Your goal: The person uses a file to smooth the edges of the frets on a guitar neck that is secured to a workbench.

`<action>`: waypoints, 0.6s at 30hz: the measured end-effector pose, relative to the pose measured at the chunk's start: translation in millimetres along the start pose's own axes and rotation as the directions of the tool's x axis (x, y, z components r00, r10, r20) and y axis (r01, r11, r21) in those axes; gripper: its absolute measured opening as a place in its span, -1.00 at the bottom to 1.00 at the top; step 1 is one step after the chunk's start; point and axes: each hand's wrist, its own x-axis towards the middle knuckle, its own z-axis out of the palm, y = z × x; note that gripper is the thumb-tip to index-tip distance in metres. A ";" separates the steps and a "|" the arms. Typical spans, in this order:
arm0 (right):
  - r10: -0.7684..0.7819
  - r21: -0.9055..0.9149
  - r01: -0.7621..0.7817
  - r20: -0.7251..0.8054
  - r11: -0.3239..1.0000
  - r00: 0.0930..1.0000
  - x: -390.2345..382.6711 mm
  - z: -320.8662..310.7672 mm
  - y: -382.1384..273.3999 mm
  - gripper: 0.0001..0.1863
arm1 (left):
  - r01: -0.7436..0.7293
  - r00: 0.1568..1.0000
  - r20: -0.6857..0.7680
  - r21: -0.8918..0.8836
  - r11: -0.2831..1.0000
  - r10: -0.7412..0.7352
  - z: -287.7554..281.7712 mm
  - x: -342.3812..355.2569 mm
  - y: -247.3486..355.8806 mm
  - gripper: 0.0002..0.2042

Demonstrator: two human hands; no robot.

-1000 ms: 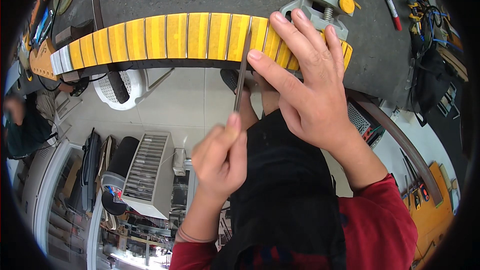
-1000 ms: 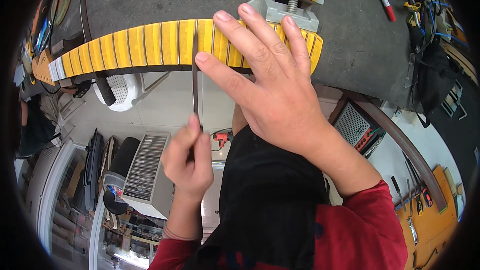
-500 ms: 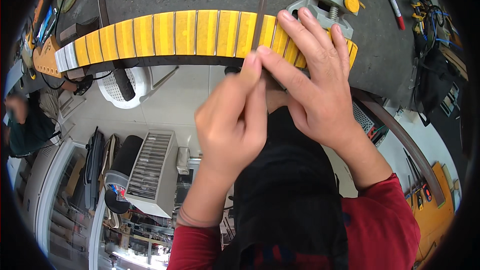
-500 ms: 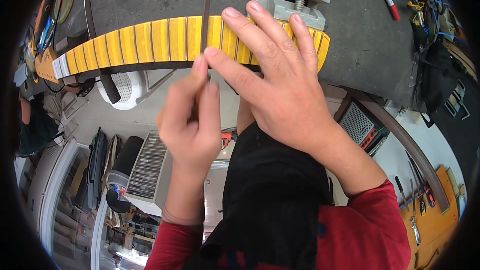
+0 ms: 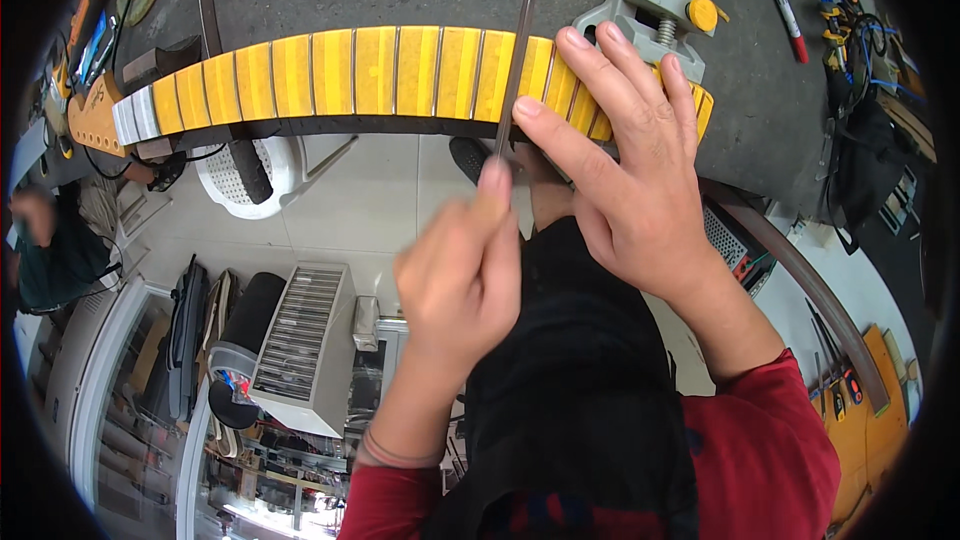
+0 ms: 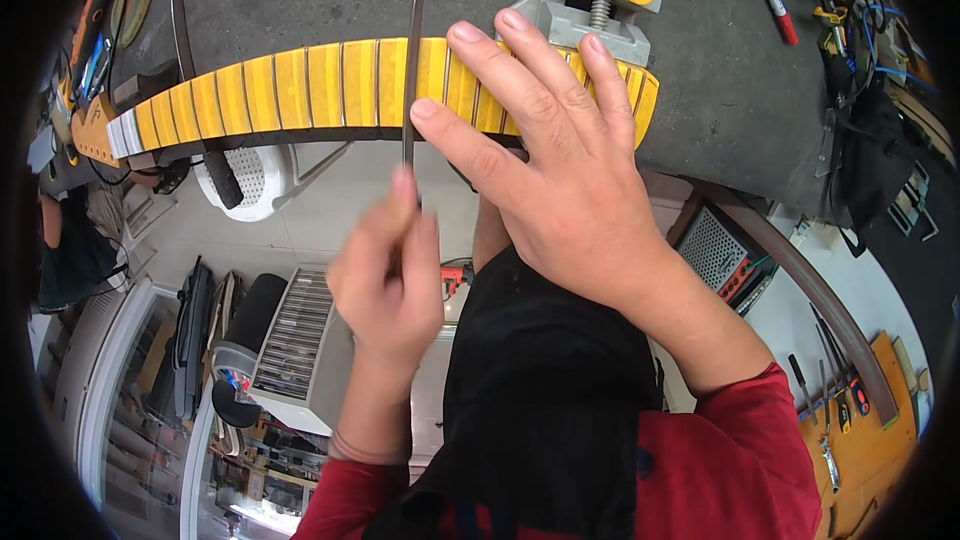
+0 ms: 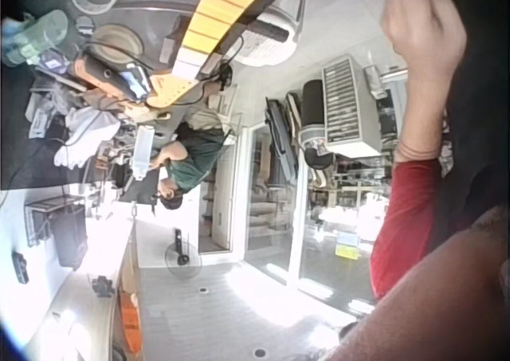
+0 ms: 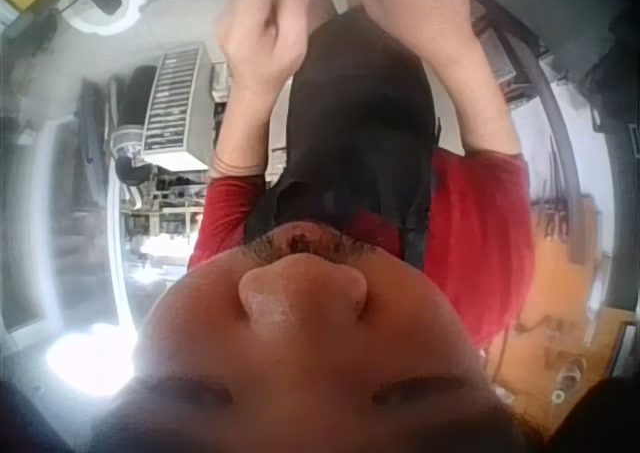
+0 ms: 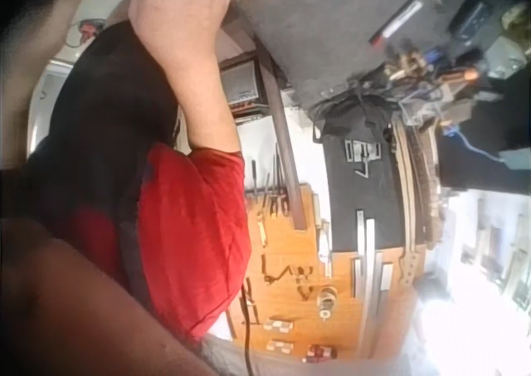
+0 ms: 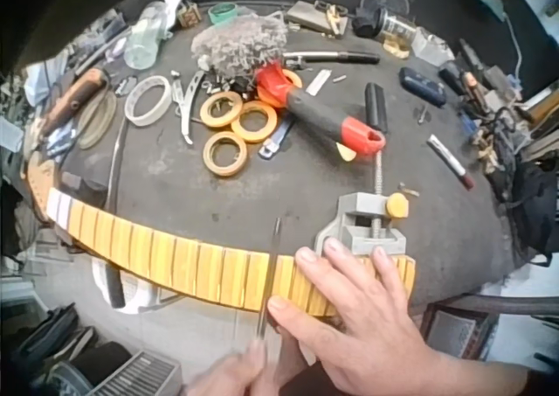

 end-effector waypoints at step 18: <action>0.011 -0.005 -0.011 0.000 1.000 1.000 -1.8 2.3 0.0 -0.29 | -0.018 0.999 -0.039 -0.089 0.996 0.015 -2.6 -2.9 4.1 -0.61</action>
